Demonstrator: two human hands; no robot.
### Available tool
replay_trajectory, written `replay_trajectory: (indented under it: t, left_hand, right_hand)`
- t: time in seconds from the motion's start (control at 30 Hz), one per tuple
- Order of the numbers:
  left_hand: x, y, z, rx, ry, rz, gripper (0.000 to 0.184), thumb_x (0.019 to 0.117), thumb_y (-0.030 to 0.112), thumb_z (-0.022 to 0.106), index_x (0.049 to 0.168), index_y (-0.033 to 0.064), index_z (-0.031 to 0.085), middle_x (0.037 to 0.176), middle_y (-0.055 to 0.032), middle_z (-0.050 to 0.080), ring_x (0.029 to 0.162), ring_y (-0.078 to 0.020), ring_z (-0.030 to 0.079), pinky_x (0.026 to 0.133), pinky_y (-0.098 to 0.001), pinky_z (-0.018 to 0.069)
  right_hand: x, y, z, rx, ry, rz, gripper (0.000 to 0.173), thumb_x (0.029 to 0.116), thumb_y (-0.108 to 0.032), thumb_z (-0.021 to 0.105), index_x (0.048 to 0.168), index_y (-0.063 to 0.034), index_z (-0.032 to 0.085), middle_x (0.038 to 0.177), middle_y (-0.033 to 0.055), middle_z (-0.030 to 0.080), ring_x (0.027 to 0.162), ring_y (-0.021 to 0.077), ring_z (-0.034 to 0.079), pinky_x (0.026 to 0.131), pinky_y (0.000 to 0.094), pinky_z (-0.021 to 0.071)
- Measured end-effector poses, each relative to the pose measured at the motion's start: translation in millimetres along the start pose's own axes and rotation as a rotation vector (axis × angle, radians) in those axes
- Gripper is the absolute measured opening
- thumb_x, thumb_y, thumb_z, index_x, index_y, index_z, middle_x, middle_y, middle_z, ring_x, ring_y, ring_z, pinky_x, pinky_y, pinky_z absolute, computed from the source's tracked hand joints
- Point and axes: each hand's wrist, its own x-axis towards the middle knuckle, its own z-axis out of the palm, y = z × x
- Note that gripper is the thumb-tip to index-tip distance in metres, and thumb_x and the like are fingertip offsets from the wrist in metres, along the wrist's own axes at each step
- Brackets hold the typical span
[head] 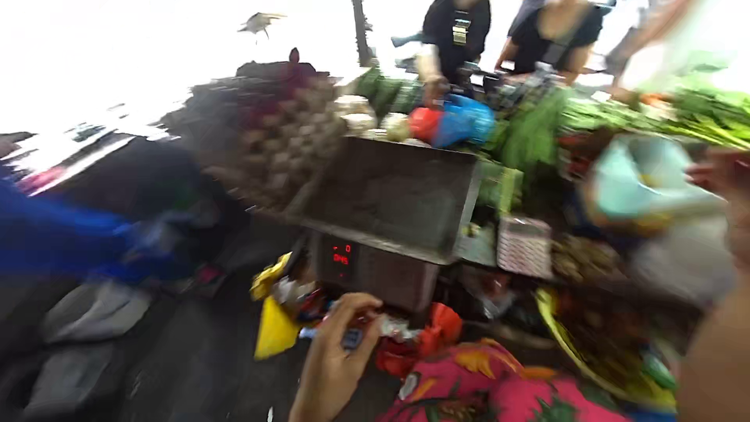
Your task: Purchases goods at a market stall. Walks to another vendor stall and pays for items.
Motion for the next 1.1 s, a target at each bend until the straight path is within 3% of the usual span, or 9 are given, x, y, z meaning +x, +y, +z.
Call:
replay_trajectory:
  t: [0.13,0.23,0.4,0.5,0.6,0.67,0.77,0.93,1.1]
  left_hand:
    - [15,11,25,-0.056,-0.196,-0.006,0.025,0.0981,0.018,0.067,0.123,0.0169,0.065,0.115,0.0066,0.068,0.094,-0.0022,0.068,0.079,-0.0221,0.0602]
    - [28,23,55,-0.122,-0.318,0.016,0.025,0.0976,0.013,0.066,0.122,0.0185,0.065,0.113,0.0100,0.068,0.093,-0.0009,0.067,0.081,-0.0217,0.0598]
    - [45,54,123,-0.162,-0.506,0.098,0.024,0.0970,0.008,0.065,0.121,0.0114,0.063,0.116,0.0079,0.067,0.096,-0.0008,0.067,0.085,-0.0233,0.0596]
    - [46,77,172,-0.185,-0.575,0.134,0.023,0.0976,0.012,0.065,0.121,0.0136,0.063,0.115,0.0084,0.067,0.095,-0.0013,0.067,0.085,-0.0237,0.0594]
    - [38,99,226,-0.208,-0.629,0.162,0.024,0.0985,0.017,0.065,0.122,0.0182,0.064,0.118,0.0093,0.066,0.096,-0.0019,0.067,0.083,-0.0230,0.0597]
    - [29,111,261,-0.213,-0.653,0.173,0.024,0.0983,0.019,0.066,0.122,0.0162,0.065,0.118,0.0065,0.066,0.096,-0.0039,0.067,0.082,-0.0236,0.0602]
    - [14,129,309,-0.219,-0.692,0.181,0.024,0.0983,0.020,0.065,0.121,0.0132,0.065,0.116,0.0027,0.068,0.093,-0.0060,0.068,0.079,-0.0240,0.0606]
    - [-12,148,373,-0.206,-0.740,0.189,0.024,0.0991,0.024,0.064,0.119,0.0093,0.066,0.110,-0.0003,0.068,0.088,-0.0079,0.069,0.076,-0.0236,0.0610]
    - [-31,166,401,-0.202,-0.756,0.174,0.025,0.0991,0.023,0.063,0.119,0.0079,0.066,0.112,-0.0011,0.068,0.090,-0.0078,0.069,0.077,-0.0228,0.0606]
  right_hand:
    - [-38,-1,-88,-0.169,0.335,0.063,0.031,0.1109,-0.023,0.040,0.106,-0.0079,0.066,0.088,-0.0129,0.070,0.072,-0.0056,0.065,0.073,0.0194,0.0581]
    - [-63,-7,-152,-0.191,0.543,0.118,0.046,0.1126,-0.023,0.024,0.098,-0.0095,0.066,0.080,-0.0111,0.073,0.068,-0.0018,0.067,0.072,0.0217,0.0571]
    - [-137,15,-266,-0.411,0.718,0.314,0.040,0.1076,-0.018,0.038,0.139,0.0043,0.045,0.099,0.0015,0.064,0.076,0.0053,0.065,0.073,0.0246,0.0579]
    - [-190,48,-317,-0.522,0.652,0.565,0.041,0.1070,-0.023,0.045,0.136,0.0057,0.050,0.103,0.0067,0.064,0.081,0.0058,0.064,0.077,0.0262,0.0567]
    - [-244,87,-345,-0.635,0.500,0.770,0.039,0.1080,-0.023,0.046,0.125,0.0061,0.065,0.103,0.0215,0.070,0.086,0.0224,0.069,0.083,0.0417,0.0574]
    - [-281,111,-348,-0.637,0.417,0.835,0.037,0.1082,-0.025,0.047,0.124,0.0009,0.069,0.104,0.0223,0.072,0.088,0.0306,0.070,0.085,0.0515,0.0569]
    - [-329,132,-338,-0.601,0.297,0.767,0.032,0.1066,-0.021,0.052,0.125,-0.0011,0.070,0.107,0.0194,0.073,0.087,0.0281,0.072,0.082,0.0490,0.0599]
    - [-375,159,-329,-0.557,0.165,0.404,0.029,0.1003,-0.016,0.059,0.120,-0.0037,0.076,0.084,0.0102,0.072,0.071,0.0150,0.066,0.067,0.0318,0.0576]
    - [-376,169,-333,-0.572,0.065,0.298,0.030,0.0982,-0.019,0.059,0.117,-0.0069,0.078,0.075,0.0080,0.070,0.066,0.0176,0.065,0.061,0.0346,0.0544]
